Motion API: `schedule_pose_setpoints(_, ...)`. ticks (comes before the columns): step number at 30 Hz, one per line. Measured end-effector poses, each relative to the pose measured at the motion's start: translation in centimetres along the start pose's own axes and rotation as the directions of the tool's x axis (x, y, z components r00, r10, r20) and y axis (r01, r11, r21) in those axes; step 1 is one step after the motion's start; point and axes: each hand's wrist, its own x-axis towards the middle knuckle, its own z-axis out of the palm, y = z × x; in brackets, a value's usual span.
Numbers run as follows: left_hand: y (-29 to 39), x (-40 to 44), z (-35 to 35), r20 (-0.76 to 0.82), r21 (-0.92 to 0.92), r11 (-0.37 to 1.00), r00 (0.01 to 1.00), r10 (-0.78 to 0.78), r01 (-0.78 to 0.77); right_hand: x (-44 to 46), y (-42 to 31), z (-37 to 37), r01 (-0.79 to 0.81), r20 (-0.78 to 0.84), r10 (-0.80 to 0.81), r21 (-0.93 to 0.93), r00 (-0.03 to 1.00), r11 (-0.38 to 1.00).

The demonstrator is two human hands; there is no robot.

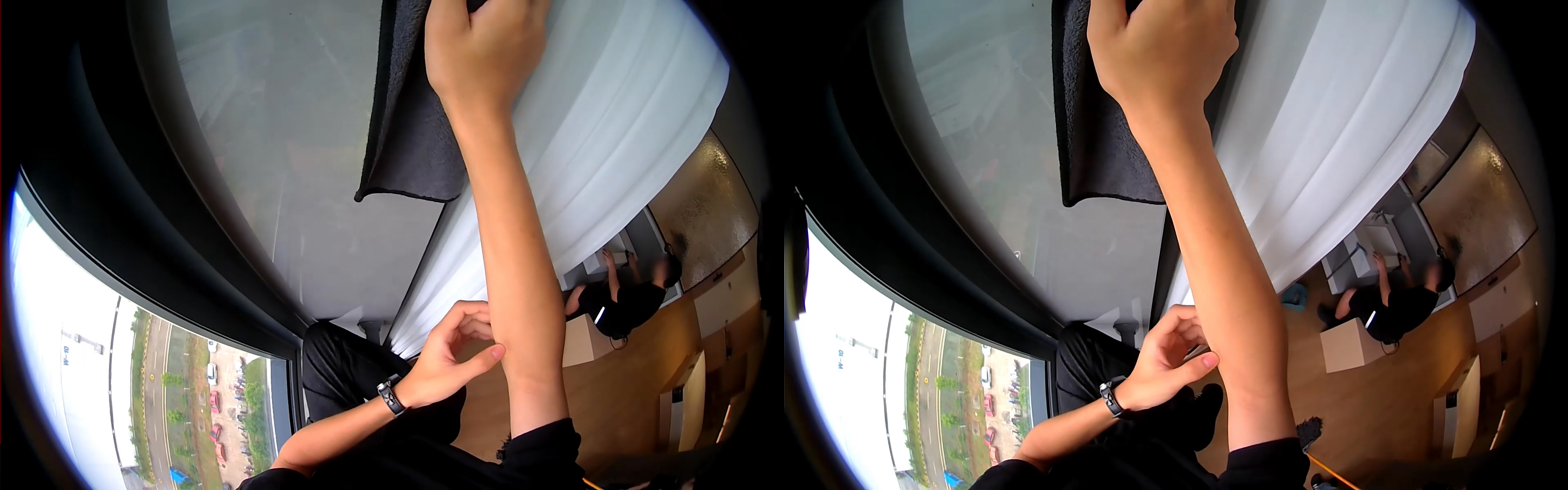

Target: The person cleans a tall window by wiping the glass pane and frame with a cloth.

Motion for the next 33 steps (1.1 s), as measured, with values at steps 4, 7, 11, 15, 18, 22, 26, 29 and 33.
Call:
schedule_pose_setpoints(4, -0.9, 0.1, -0.7, -0.013, 0.115, 0.991, 0.997, 0.076, -0.074, -0.6, 1.1, -0.4, -0.027, 0.006, 0.027, 0.029, 1.000, 0.999)
schedule_pose_setpoints(7, 0.8, 0.4, -0.3, 0.019, 0.415, 0.904, 0.994, 0.103, -0.102, -1.1, 1.3, 0.1, -0.005, 0.000, 0.005, 0.004, 1.000, 1.000)
schedule_pose_setpoints(11, 2.1, 1.0, 0.0, -0.016, 0.526, 0.847, 0.996, 0.092, -0.070, -1.7, 1.0, 0.7, -0.042, 0.018, 0.041, 0.014, 0.999, 0.999)
schedule_pose_setpoints(15, 2.4, 1.1, 0.0, -0.014, 0.587, 0.809, 0.999, 0.045, -0.028, -2.1, 1.1, 0.7, -0.009, 0.001, 0.009, -0.010, 1.000, 1.000)
schedule_pose_setpoints(18, 2.1, 1.1, 0.1, -0.018, 0.566, 0.824, 1.000, -0.010, 0.018, -2.3, 1.3, 0.6, 0.012, -0.001, -0.012, -0.003, 1.000, 1.000)
schedule_pose_setpoints(22, 2.3, 0.7, 0.7, 0.003, 0.557, 0.826, 0.994, 0.106, -0.090, -1.4, 0.8, 0.5, 0.029, -0.012, -0.029, -0.007, 1.000, 1.000)
schedule_pose_setpoints(26, 2.8, 0.3, 0.7, 0.022, 0.588, 0.807, 0.998, 0.056, -0.058, -1.0, 0.3, 0.3, -0.004, 0.000, 0.004, 0.006, 1.000, 1.000)
schedule_pose_setpoints(29, 2.8, 0.3, 0.8, 0.021, 0.576, 0.812, 0.995, 0.093, -0.088, -1.0, 0.3, 0.2, -0.020, 0.009, 0.020, 0.009, 1.000, 1.000)
schedule_pose_setpoints(33, 2.7, 0.3, 0.8, 0.023, 0.573, 0.811, 0.991, 0.129, -0.119, -0.8, 0.7, 0.3, -0.004, -0.002, 0.004, 0.007, 1.000, 1.000)
